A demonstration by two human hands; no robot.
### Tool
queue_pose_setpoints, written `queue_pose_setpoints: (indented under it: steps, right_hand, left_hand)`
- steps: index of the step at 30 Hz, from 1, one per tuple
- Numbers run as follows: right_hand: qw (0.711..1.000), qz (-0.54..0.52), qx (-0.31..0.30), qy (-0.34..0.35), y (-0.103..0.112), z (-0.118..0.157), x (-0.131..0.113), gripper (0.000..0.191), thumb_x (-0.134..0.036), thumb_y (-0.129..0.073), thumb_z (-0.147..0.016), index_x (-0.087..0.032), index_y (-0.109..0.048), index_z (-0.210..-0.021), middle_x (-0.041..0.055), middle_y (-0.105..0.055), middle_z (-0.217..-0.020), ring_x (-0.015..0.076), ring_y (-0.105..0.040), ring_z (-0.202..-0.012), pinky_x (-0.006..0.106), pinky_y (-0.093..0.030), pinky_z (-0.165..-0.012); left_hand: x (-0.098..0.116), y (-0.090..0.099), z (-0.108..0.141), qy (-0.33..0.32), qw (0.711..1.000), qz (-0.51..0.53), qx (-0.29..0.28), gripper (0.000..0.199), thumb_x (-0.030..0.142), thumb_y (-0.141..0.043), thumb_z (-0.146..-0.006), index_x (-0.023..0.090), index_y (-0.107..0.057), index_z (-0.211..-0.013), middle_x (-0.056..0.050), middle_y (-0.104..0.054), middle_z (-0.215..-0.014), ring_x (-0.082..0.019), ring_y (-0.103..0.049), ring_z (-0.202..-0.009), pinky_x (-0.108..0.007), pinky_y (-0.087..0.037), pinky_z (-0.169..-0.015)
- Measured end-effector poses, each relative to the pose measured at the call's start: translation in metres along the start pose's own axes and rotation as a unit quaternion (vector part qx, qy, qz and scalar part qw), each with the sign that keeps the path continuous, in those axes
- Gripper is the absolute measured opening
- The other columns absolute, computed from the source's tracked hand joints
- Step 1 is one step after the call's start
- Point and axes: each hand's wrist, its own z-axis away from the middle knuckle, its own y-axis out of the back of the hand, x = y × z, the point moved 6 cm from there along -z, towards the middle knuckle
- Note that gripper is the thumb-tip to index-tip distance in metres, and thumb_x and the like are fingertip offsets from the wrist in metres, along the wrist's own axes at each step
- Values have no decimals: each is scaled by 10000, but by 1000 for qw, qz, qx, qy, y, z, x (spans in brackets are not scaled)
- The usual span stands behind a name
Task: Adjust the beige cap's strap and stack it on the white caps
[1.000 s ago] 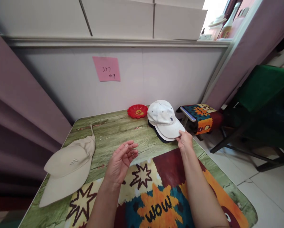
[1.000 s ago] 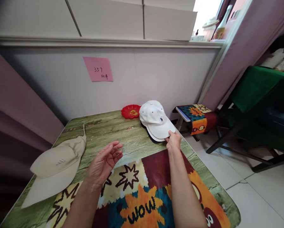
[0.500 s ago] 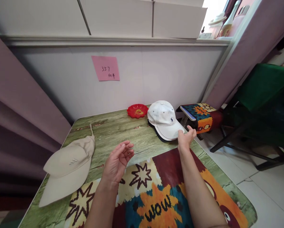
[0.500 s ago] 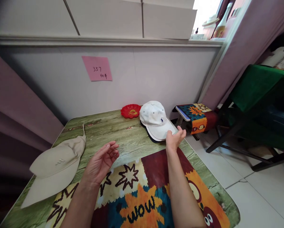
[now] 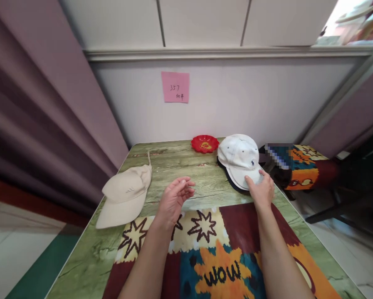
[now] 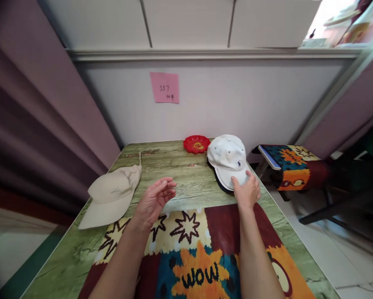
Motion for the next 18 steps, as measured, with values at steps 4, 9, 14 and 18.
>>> queue_pose_setpoints:
  steps: [4, 9, 14, 18]
  right_hand:
    - [993, -5, 99, 64, 15, 6, -22, 735, -513, -660, -742, -138, -492, -1351, 248, -446, -1435, 443, -386, -1342, 640, -240, -1070]
    - [969, -64, 157, 180, 33, 21, -66, 638, -457, -633, -810, -135, -513, -1347, 218, -469, -1450, 363, -424, -1355, 555, -291, -1103]
    - [972, -125, 85, 181, 27, 33, -87, 440, -434, -575, -848, -157, -631, -1186, 162, -616, -1295, 301, -554, -1241, 471, -396, -1067]
    - [976, -143, 54, 153, 24, 40, -92, 397, -412, -591, -838, -170, -662, -1144, 134, -665, -1239, 295, -595, -1190, 446, -417, -1045]
  left_hand:
    - [40, 41, -5, -143, 972, -162, 94, 409, 364, -758, -741, 153, -615, -1060, -103, -707, -1035, -173, -669, -815, -324, -527, -795]
    - [100, 124, 18, -273, 710, -505, 407, 592, 400, -706, -772, 186, -519, -1291, -162, -505, -1402, -315, -441, -1328, -455, -323, -1114]
    - [91, 184, 21, -78, 655, -565, 495, 1139, 671, -727, -645, 176, -198, -1525, -293, -198, -1566, -473, -223, -1446, -659, -218, -1102]
    - [84, 187, 15, -37, 651, -613, 446, 1240, 721, -697, -623, 192, -67, -1551, -290, -336, -1493, -471, -354, -1375, -661, -265, -1068]
